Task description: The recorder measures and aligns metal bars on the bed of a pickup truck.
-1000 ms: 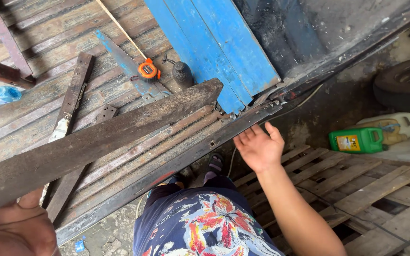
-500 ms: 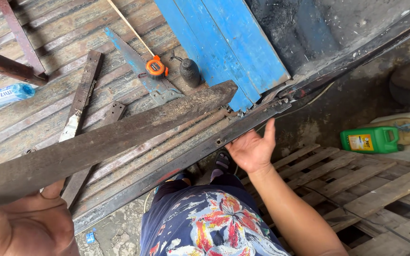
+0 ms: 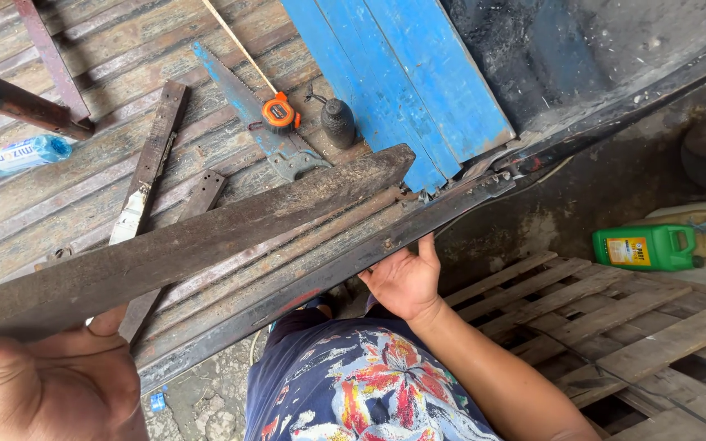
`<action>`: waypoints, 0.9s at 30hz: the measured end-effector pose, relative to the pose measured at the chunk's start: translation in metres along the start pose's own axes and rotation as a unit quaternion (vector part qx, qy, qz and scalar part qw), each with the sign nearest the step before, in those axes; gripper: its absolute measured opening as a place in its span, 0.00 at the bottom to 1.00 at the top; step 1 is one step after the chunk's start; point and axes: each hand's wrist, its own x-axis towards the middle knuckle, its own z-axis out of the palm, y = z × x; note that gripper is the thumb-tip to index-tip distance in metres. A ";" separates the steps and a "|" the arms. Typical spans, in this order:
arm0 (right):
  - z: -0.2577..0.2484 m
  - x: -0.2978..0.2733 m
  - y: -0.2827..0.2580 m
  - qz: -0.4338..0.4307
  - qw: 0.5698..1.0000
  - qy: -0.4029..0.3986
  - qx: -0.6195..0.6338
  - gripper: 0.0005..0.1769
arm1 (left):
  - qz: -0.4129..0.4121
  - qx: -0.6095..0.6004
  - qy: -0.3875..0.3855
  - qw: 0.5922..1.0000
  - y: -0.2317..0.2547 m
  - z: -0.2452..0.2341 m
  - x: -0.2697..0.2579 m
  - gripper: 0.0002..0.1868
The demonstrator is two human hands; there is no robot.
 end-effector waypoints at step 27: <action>0.049 -0.082 -0.126 0.071 0.762 -0.081 -0.638 0.09 | -0.060 -0.201 0.088 0.974 -0.032 -0.024 -0.018 0.13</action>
